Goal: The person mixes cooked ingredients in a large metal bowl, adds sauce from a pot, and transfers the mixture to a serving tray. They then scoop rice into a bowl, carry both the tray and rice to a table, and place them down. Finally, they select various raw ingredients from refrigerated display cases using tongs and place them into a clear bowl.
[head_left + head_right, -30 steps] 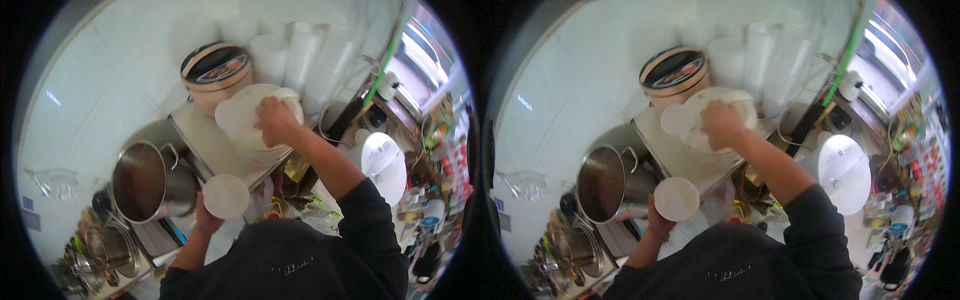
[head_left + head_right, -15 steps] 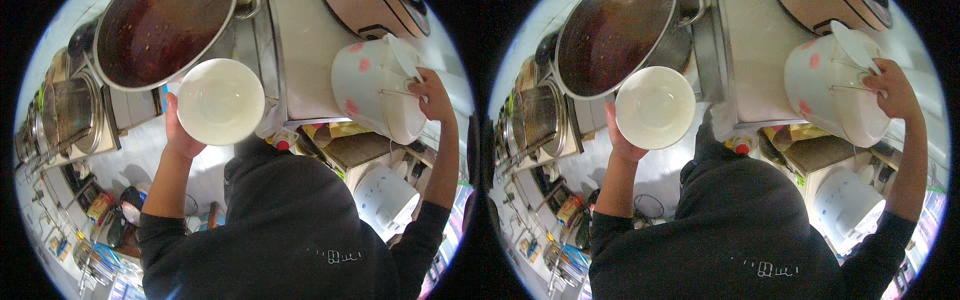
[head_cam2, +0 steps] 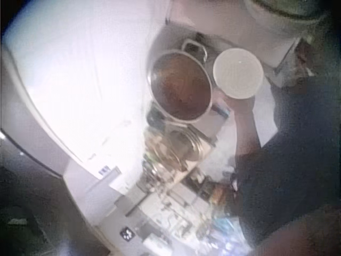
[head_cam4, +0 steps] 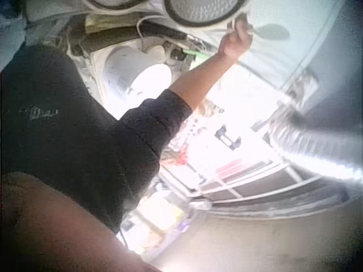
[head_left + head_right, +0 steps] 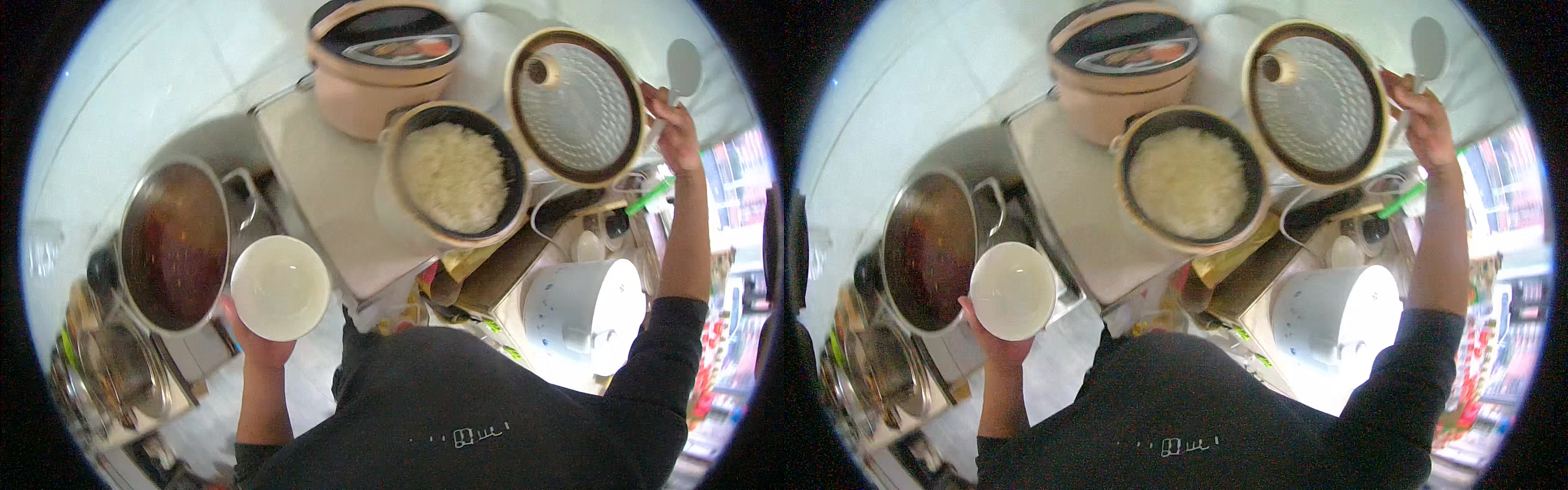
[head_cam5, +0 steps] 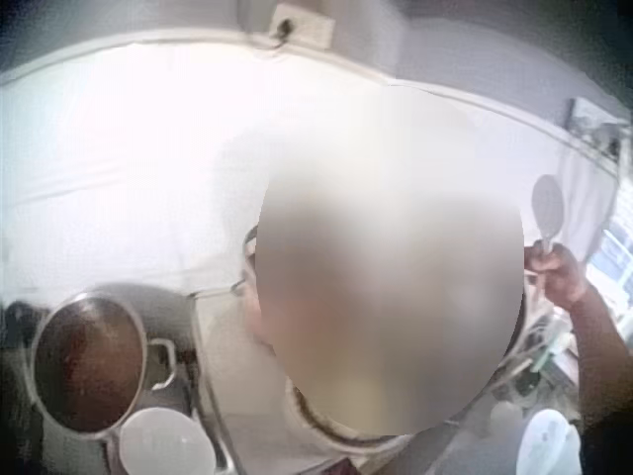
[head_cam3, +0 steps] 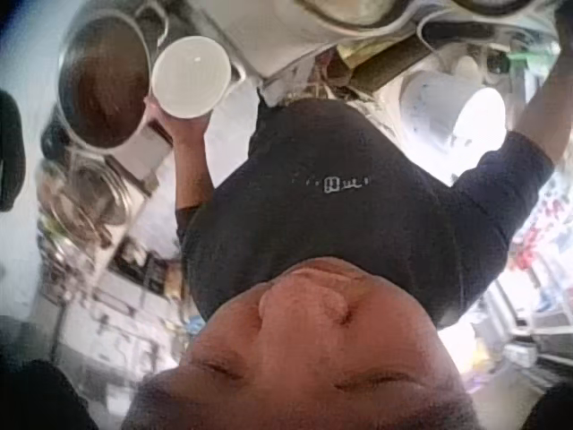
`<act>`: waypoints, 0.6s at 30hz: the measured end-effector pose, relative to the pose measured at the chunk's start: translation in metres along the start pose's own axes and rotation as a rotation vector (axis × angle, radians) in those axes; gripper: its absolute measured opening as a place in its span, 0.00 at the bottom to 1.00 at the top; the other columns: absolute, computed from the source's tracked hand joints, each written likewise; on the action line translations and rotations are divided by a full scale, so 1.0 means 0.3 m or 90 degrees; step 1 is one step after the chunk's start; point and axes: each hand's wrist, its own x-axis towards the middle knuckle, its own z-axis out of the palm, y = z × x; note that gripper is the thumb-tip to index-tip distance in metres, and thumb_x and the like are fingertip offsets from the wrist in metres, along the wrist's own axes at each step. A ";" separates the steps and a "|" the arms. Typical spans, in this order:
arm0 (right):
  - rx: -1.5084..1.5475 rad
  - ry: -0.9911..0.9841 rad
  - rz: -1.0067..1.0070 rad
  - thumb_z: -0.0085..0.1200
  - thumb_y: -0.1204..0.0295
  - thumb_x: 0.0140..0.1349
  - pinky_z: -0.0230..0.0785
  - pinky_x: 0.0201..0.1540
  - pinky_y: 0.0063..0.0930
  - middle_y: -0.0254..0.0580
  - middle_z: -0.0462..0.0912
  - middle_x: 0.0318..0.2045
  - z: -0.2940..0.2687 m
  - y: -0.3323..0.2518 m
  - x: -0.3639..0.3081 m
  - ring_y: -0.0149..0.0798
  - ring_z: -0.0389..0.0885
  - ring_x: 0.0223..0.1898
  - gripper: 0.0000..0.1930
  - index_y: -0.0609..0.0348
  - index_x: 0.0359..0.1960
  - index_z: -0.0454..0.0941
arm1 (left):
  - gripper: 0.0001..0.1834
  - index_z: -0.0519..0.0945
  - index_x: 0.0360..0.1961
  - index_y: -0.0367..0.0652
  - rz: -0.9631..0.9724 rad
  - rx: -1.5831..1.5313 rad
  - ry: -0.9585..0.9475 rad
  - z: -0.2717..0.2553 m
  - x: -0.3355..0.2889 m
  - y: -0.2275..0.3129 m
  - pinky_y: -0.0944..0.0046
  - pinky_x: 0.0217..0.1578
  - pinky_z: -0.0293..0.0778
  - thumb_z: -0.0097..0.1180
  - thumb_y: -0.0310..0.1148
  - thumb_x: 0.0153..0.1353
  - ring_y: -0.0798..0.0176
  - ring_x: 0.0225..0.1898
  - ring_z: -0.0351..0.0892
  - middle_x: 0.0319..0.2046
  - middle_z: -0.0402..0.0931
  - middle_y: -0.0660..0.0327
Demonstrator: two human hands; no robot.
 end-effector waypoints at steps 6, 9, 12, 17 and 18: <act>-1.030 0.103 -0.298 0.52 0.81 0.39 0.75 0.42 0.34 0.47 0.79 0.44 0.098 -0.027 -0.161 0.48 0.81 0.38 0.20 0.61 0.38 0.83 | 0.42 0.62 0.66 0.53 -0.039 -0.012 -0.078 0.178 0.203 -0.063 0.48 0.65 0.55 0.39 0.70 0.59 0.54 0.65 0.61 0.65 0.62 0.61; -0.955 0.257 -0.033 0.55 0.78 0.40 0.74 0.39 0.34 0.49 0.78 0.44 0.242 -0.076 -0.272 0.46 0.80 0.37 0.14 0.64 0.32 0.83 | 0.43 0.62 0.66 0.53 -0.027 -0.020 -0.092 0.252 0.278 -0.085 0.44 0.65 0.53 0.40 0.71 0.58 0.52 0.65 0.60 0.65 0.61 0.60; -0.811 -0.076 -0.025 0.59 0.71 0.39 0.75 0.40 0.34 0.43 0.80 0.38 0.400 0.036 -0.292 0.49 0.80 0.36 0.18 0.61 0.36 0.81 | 0.43 0.61 0.67 0.55 -0.052 -0.054 -0.102 0.307 0.341 -0.107 0.39 0.64 0.52 0.39 0.71 0.58 0.49 0.66 0.58 0.66 0.59 0.59; -0.813 -0.266 0.031 0.58 0.71 0.46 0.74 0.43 0.41 0.47 0.78 0.43 0.539 0.269 -0.126 0.48 0.79 0.41 0.11 0.56 0.34 0.83 | 0.43 0.59 0.67 0.58 -0.091 -0.060 -0.123 0.336 0.434 -0.153 0.30 0.60 0.52 0.37 0.73 0.58 0.46 0.68 0.54 0.67 0.56 0.58; -0.869 -0.251 0.113 0.57 0.71 0.48 0.74 0.43 0.41 0.47 0.78 0.43 0.561 0.286 -0.089 0.48 0.80 0.41 0.12 0.56 0.36 0.82 | 0.44 0.57 0.68 0.58 -0.095 -0.067 -0.118 0.334 0.447 -0.160 0.28 0.59 0.53 0.37 0.73 0.57 0.45 0.68 0.54 0.68 0.55 0.57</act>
